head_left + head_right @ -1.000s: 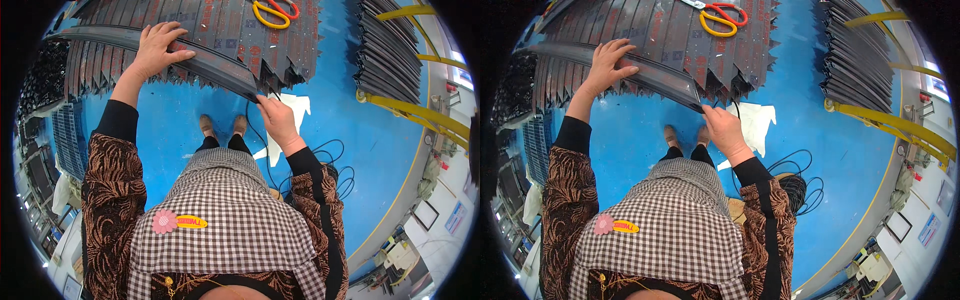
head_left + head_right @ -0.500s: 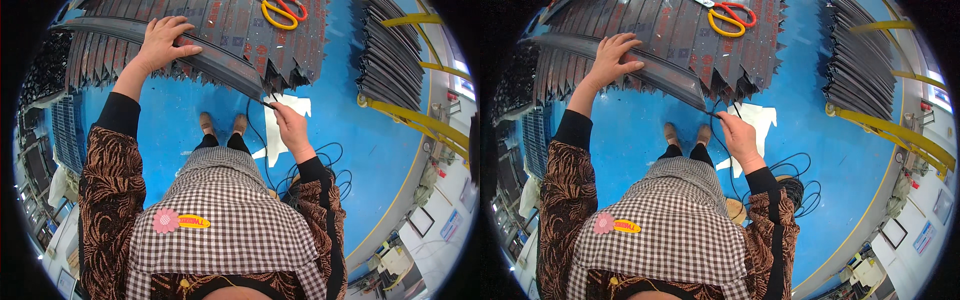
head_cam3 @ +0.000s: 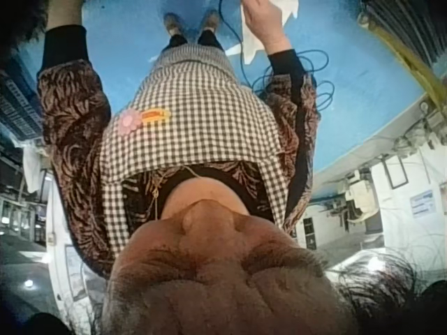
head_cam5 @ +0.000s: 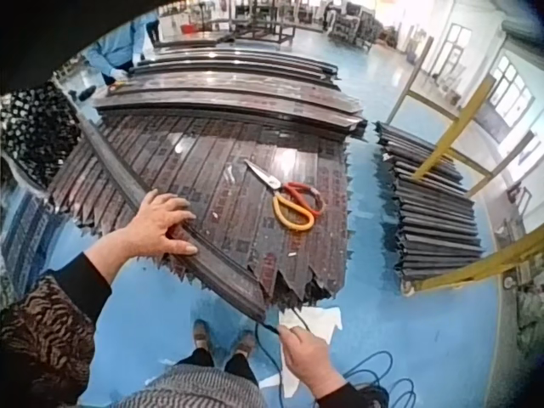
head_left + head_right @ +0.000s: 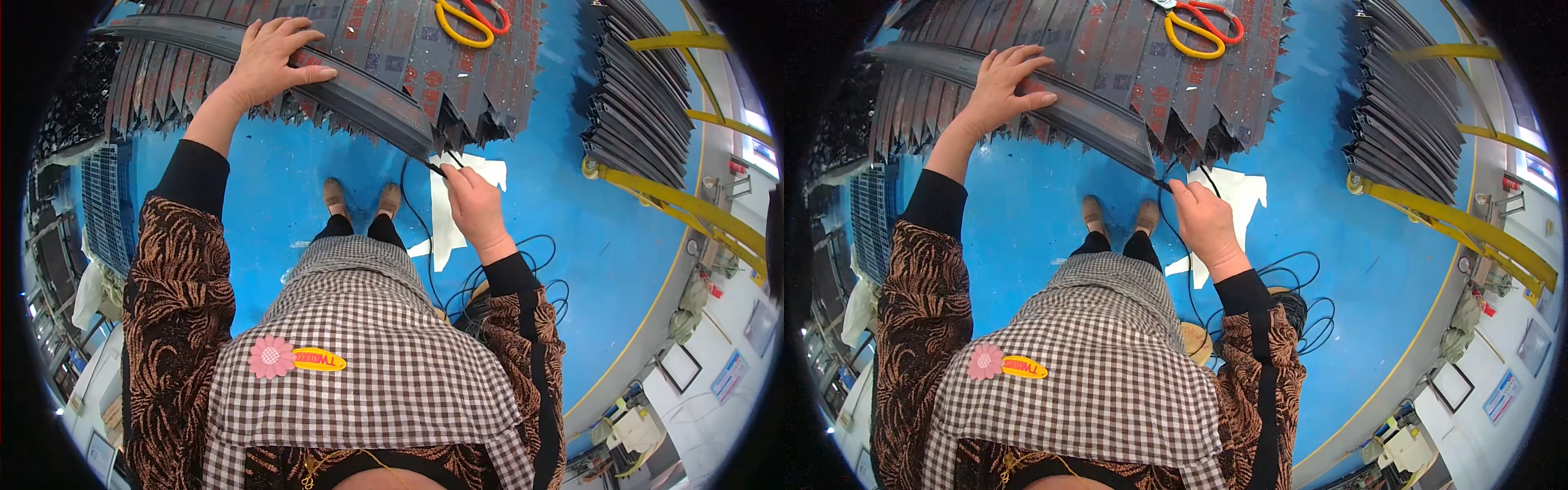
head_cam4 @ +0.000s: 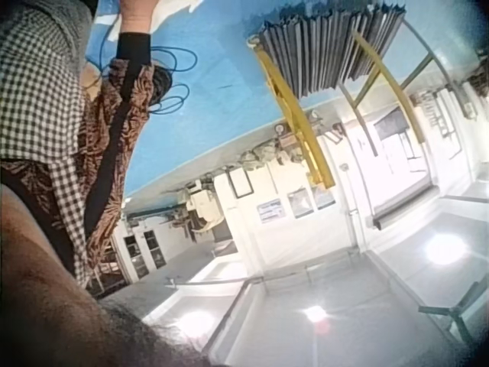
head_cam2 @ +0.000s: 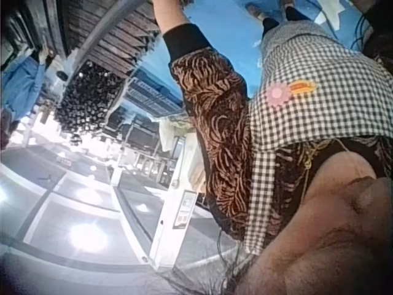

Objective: Organizing and stacking metal bellows/covers and handling cables on a fabrication floor.

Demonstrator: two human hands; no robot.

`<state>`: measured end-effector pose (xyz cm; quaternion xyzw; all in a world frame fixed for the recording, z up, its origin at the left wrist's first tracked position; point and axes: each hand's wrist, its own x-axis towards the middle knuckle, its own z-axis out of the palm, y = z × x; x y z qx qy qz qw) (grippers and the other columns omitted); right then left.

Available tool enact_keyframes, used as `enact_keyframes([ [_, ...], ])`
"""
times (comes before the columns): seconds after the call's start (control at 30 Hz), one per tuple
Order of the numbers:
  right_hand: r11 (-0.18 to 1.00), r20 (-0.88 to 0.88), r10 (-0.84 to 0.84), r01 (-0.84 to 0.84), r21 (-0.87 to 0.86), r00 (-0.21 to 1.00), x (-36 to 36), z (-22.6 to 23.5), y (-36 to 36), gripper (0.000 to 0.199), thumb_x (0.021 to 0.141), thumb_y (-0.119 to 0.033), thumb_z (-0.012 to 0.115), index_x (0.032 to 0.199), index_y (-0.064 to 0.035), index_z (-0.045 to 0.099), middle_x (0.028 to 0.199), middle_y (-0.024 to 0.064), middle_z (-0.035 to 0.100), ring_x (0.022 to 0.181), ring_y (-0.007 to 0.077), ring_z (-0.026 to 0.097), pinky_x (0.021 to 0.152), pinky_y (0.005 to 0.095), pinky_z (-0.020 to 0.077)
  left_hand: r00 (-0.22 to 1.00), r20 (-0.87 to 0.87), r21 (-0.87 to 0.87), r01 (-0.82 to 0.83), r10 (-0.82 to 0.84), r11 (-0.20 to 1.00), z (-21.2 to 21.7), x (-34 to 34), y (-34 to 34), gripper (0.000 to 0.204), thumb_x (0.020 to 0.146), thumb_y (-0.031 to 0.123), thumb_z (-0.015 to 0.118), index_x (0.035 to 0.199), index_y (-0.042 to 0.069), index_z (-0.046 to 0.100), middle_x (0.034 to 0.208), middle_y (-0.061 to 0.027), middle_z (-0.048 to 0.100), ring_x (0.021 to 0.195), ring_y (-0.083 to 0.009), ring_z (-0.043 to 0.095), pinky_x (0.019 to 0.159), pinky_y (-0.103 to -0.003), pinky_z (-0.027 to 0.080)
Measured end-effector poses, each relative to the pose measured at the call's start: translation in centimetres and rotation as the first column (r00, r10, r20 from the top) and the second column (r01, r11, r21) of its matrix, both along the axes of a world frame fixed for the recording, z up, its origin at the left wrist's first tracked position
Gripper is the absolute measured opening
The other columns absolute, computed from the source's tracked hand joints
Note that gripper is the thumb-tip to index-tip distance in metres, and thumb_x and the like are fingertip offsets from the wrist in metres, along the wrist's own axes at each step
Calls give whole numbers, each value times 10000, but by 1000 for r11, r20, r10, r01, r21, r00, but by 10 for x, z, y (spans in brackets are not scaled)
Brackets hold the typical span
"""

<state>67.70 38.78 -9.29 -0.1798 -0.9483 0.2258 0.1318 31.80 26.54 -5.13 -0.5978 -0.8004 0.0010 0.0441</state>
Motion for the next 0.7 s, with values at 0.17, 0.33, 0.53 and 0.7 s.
enact_keyframes([
  [0.17,996,-11,14,-15,-84,1000,-1,-2,1,272,797,-66,605,1067,-94,598,775,29,534,578,200,507,533,292,414,999,-3,-84,-43,43,996,7,5,0,600,788,623,547,1229,218,585,1358,10,478,1273,-212,396,1121,-419,154],
  [0.33,997,-30,38,-40,-71,999,-5,-6,4,274,796,-60,607,1067,-90,597,777,27,533,575,200,503,534,295,412,993,49,-174,-100,110,980,31,20,10,595,790,623,546,1229,224,585,1359,13,478,1274,-208,397,1123,-423,151],
  [0.53,989,-89,12,-25,-146,996,-4,-11,-5,268,797,-54,602,1063,-81,596,779,27,534,579,200,504,532,295,412,994,21,-216,-98,105,971,39,23,12,600,789,628,544,1232,226,583,1358,11,479,1275,-205,398,1125,-424,149],
  [0.7,992,-47,24,-30,-126,999,-4,-4,1,268,799,-51,596,1066,-75,594,779,34,534,582,202,502,531,297,412,995,23,-196,-92,99,976,32,19,9,603,785,634,543,1228,227,586,1360,12,478,1275,-208,397,1125,-420,151],
])
